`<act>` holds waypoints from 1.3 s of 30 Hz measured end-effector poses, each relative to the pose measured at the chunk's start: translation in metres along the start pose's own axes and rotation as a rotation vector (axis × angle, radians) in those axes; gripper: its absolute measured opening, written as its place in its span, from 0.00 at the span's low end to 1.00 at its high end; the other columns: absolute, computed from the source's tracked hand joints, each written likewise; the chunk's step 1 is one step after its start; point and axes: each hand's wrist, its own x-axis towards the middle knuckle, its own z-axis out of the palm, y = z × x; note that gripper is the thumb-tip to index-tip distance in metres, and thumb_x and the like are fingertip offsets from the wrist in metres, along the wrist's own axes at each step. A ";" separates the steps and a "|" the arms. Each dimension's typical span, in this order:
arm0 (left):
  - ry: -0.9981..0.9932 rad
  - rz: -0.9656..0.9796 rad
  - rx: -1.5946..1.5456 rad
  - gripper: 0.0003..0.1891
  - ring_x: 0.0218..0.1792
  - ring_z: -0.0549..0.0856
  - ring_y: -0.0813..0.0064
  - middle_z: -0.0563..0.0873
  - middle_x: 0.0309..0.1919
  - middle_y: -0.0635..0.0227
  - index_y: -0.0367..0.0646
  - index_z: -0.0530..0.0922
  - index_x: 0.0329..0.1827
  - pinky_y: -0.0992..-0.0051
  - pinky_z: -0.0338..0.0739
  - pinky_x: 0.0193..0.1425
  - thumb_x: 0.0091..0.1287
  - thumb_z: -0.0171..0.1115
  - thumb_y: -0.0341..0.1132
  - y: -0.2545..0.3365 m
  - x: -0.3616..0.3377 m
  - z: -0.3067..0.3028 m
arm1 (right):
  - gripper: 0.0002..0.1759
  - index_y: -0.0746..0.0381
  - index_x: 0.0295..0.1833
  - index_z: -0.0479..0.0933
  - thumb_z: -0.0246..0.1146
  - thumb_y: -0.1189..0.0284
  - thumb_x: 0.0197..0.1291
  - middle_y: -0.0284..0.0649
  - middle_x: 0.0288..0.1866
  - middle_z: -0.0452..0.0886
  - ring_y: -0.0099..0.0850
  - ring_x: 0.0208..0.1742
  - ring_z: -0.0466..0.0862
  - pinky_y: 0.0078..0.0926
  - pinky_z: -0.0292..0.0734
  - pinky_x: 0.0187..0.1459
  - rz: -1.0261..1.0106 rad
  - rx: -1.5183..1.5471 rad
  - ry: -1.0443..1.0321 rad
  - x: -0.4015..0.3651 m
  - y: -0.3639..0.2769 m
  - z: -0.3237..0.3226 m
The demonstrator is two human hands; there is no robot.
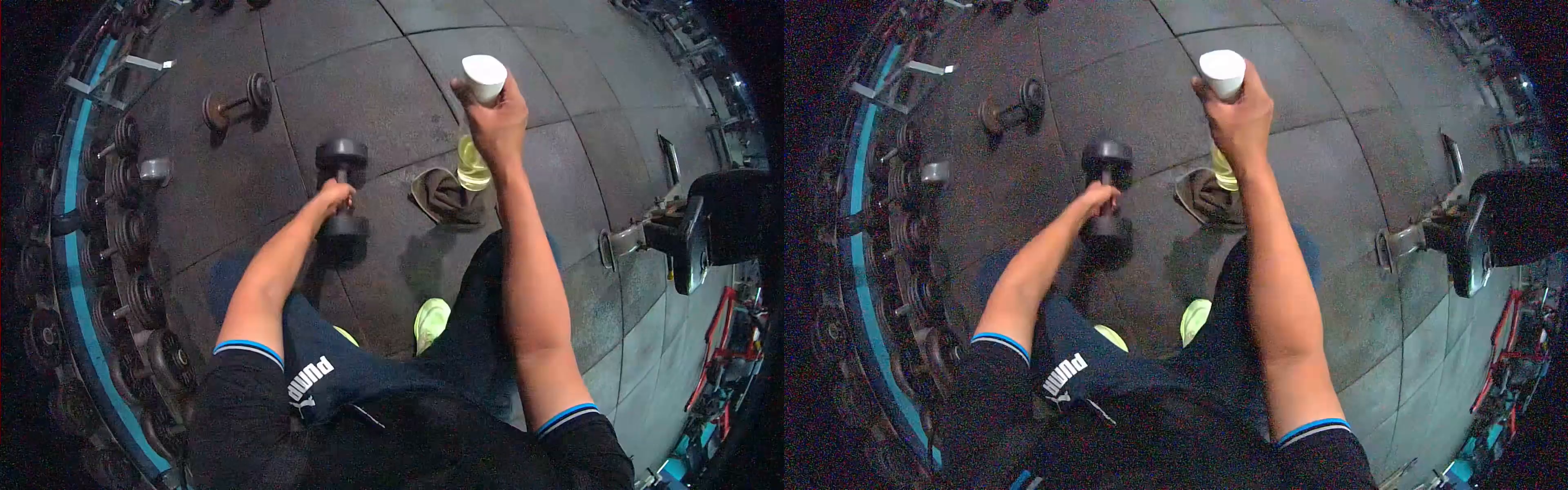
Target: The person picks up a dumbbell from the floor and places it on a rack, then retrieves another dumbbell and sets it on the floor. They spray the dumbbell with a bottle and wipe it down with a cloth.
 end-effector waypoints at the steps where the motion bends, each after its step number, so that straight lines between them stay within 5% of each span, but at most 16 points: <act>1: -0.072 -0.030 -0.049 0.10 0.19 0.81 0.69 0.81 0.22 0.63 0.33 0.76 0.40 0.65 0.76 0.24 0.59 0.66 0.27 0.013 -0.009 -0.005 | 0.27 0.65 0.52 0.81 0.80 0.61 0.53 0.40 0.41 0.89 0.28 0.42 0.87 0.30 0.80 0.47 0.048 -0.002 -0.033 0.003 -0.002 -0.007; 5: -0.031 0.181 -0.057 0.10 0.23 0.79 0.74 0.80 0.23 0.67 0.37 0.77 0.43 0.66 0.74 0.27 0.66 0.69 0.32 0.040 0.019 -0.016 | 0.28 0.66 0.52 0.81 0.80 0.58 0.54 0.39 0.41 0.88 0.28 0.42 0.86 0.29 0.80 0.46 0.155 0.149 -0.120 0.006 0.000 -0.007; 11: -0.017 0.042 0.009 0.16 0.24 0.78 0.76 0.80 0.29 0.66 0.36 0.75 0.46 0.64 0.78 0.30 0.71 0.68 0.40 0.054 0.047 -0.026 | 0.25 0.65 0.44 0.84 0.78 0.54 0.56 0.38 0.38 0.88 0.24 0.39 0.84 0.25 0.79 0.43 0.323 0.092 -0.267 0.001 -0.004 0.015; 15: 0.203 0.170 0.342 0.29 0.47 0.88 0.53 0.86 0.48 0.42 0.27 0.73 0.62 0.54 0.81 0.53 0.72 0.65 0.47 0.036 0.080 -0.019 | 0.25 0.64 0.42 0.85 0.77 0.52 0.57 0.37 0.36 0.88 0.25 0.38 0.84 0.27 0.79 0.44 0.294 0.031 -0.399 -0.010 0.007 0.028; 16: 0.307 0.205 0.617 0.37 0.61 0.83 0.44 0.81 0.60 0.35 0.25 0.72 0.67 0.54 0.75 0.64 0.73 0.59 0.55 0.042 0.060 -0.015 | 0.25 0.64 0.41 0.85 0.77 0.52 0.57 0.37 0.35 0.88 0.26 0.38 0.85 0.27 0.79 0.44 0.267 0.015 -0.422 -0.015 0.013 0.032; 19: -0.163 0.110 1.019 0.37 0.62 0.83 0.44 0.82 0.61 0.39 0.26 0.77 0.64 0.55 0.75 0.65 0.74 0.56 0.58 0.068 0.015 -0.049 | 0.24 0.65 0.42 0.83 0.76 0.53 0.58 0.41 0.36 0.88 0.30 0.39 0.86 0.31 0.80 0.46 0.255 0.013 -0.543 -0.033 0.030 0.042; 20: -0.174 0.186 1.112 0.34 0.54 0.86 0.44 0.87 0.50 0.39 0.24 0.81 0.50 0.52 0.77 0.58 0.74 0.56 0.58 0.099 -0.051 -0.058 | 0.24 0.65 0.43 0.83 0.76 0.53 0.58 0.41 0.37 0.88 0.31 0.40 0.86 0.32 0.80 0.47 0.237 -0.001 -0.570 -0.041 0.038 0.044; 21: -0.195 0.337 1.259 0.31 0.53 0.86 0.43 0.88 0.48 0.42 0.26 0.82 0.48 0.52 0.78 0.57 0.75 0.55 0.55 0.087 -0.046 -0.079 | 0.24 0.65 0.44 0.83 0.76 0.53 0.58 0.42 0.38 0.88 0.33 0.41 0.87 0.33 0.80 0.48 0.215 -0.013 -0.601 -0.050 0.046 0.048; 22: -0.200 0.160 1.336 0.30 0.52 0.86 0.43 0.88 0.47 0.43 0.27 0.83 0.48 0.52 0.78 0.57 0.75 0.55 0.55 0.112 -0.092 -0.085 | 0.24 0.65 0.44 0.83 0.75 0.53 0.58 0.43 0.39 0.88 0.34 0.42 0.87 0.33 0.80 0.48 0.193 -0.025 -0.631 -0.059 0.053 0.051; 27: -0.067 0.034 1.268 0.29 0.62 0.83 0.47 0.84 0.58 0.42 0.29 0.83 0.56 0.56 0.76 0.67 0.72 0.61 0.53 0.119 -0.221 -0.111 | 0.27 0.65 0.45 0.82 0.76 0.51 0.55 0.45 0.41 0.88 0.39 0.43 0.88 0.35 0.80 0.49 0.308 -0.092 -0.782 -0.099 0.064 0.059; 29: 0.060 0.182 1.163 0.25 0.56 0.86 0.46 0.88 0.49 0.45 0.33 0.86 0.49 0.54 0.78 0.63 0.71 0.62 0.51 0.056 -0.202 -0.115 | 0.28 0.65 0.45 0.82 0.77 0.51 0.54 0.45 0.40 0.88 0.38 0.41 0.88 0.35 0.80 0.48 0.358 -0.156 -0.827 -0.111 0.066 0.062; 30: -0.082 0.093 1.265 0.25 0.56 0.85 0.46 0.87 0.50 0.44 0.34 0.85 0.50 0.54 0.78 0.62 0.70 0.63 0.51 0.057 -0.206 -0.111 | 0.30 0.66 0.45 0.82 0.79 0.51 0.52 0.45 0.38 0.88 0.37 0.39 0.87 0.35 0.80 0.47 0.369 -0.164 -0.796 -0.119 0.066 0.064; 34: -0.026 0.152 1.223 0.22 0.56 0.86 0.48 0.87 0.52 0.46 0.34 0.84 0.52 0.54 0.80 0.61 0.69 0.64 0.46 0.106 -0.208 -0.094 | 0.24 0.65 0.45 0.83 0.80 0.58 0.54 0.38 0.36 0.88 0.28 0.38 0.85 0.31 0.80 0.45 0.361 -0.202 -0.540 -0.171 0.075 0.068; 39: -0.031 0.149 1.273 0.19 0.58 0.85 0.50 0.87 0.55 0.48 0.36 0.85 0.51 0.54 0.79 0.62 0.67 0.64 0.44 0.092 -0.181 -0.093 | 0.23 0.65 0.44 0.80 0.80 0.62 0.53 0.37 0.39 0.87 0.28 0.40 0.84 0.30 0.79 0.45 0.433 -0.201 -0.428 -0.197 0.095 0.068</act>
